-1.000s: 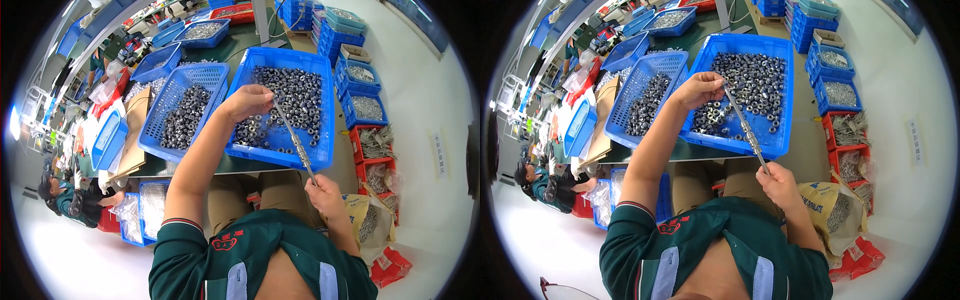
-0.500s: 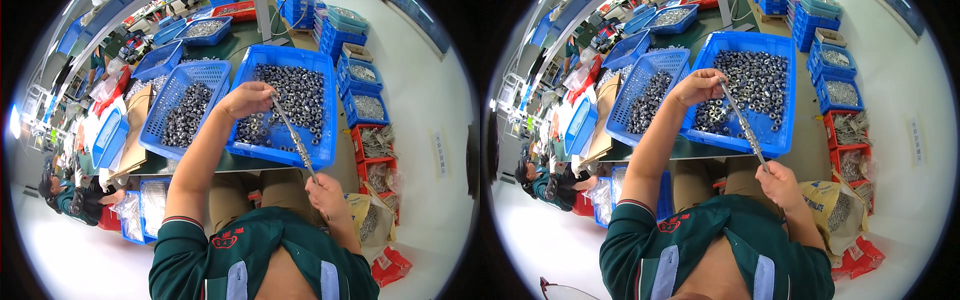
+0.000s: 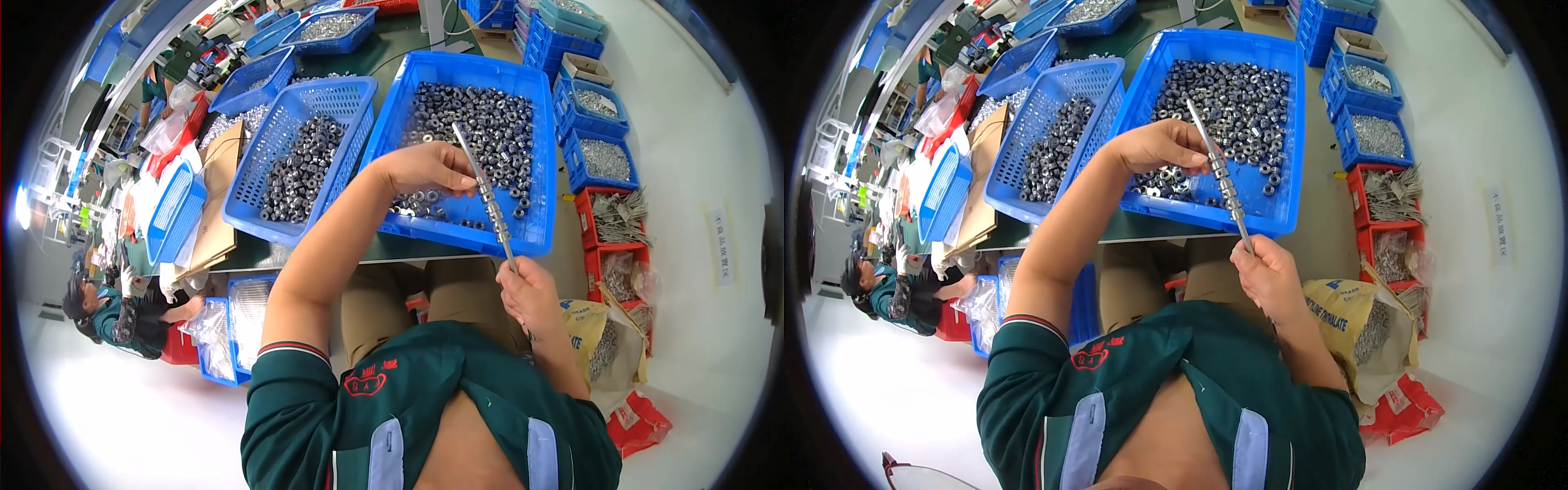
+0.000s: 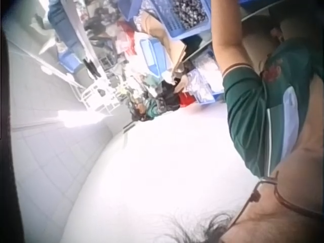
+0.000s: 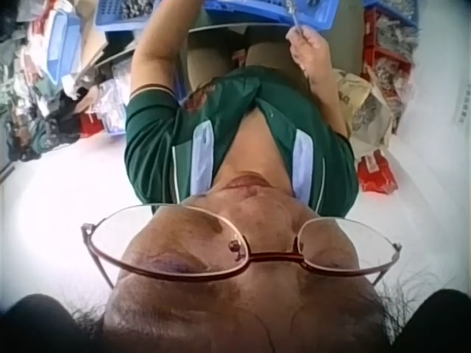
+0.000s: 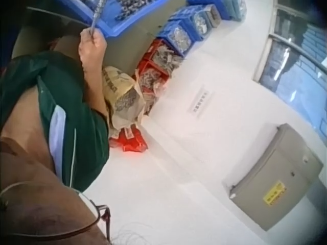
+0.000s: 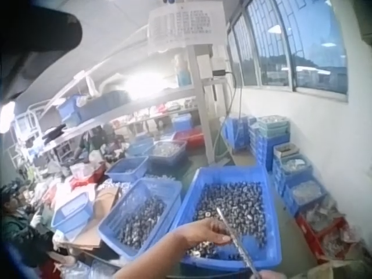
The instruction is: The recorder picks up small metal rings from a blue plastic basket and slides them onto a thin metal rod held in the other hand.
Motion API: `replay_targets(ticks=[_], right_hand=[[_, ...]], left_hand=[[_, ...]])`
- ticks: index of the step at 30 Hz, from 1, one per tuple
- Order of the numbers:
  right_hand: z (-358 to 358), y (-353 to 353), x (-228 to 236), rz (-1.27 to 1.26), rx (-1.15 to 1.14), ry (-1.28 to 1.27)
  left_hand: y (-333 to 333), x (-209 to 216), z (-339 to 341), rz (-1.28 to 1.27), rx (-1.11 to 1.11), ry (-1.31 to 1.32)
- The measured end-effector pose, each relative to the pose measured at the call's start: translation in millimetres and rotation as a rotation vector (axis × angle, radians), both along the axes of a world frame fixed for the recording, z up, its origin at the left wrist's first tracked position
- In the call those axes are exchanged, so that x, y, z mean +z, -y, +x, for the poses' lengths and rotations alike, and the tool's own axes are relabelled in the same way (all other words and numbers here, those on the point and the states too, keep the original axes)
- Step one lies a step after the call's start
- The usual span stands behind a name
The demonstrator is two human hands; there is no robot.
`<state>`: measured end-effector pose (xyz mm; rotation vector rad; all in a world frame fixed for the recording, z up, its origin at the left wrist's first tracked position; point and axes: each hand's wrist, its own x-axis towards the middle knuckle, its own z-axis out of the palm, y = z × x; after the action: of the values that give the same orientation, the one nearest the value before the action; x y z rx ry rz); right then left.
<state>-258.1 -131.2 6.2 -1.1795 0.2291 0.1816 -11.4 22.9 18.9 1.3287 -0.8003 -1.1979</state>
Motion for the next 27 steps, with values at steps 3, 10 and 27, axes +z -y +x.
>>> replay_targets(ticks=[3,10,27], right_hand=[[-3,3,1,0.001,-0.051,-0.029],[-13,13,-5,-0.016,-0.107,-0.056],[-13,10,-5,0.004,-0.108,-0.044]], left_hand=[[-10,16,12,0.120,0.096,0.264],[-19,0,19,0.439,0.172,1.140],[4,-34,3,0.905,-0.074,1.613]])
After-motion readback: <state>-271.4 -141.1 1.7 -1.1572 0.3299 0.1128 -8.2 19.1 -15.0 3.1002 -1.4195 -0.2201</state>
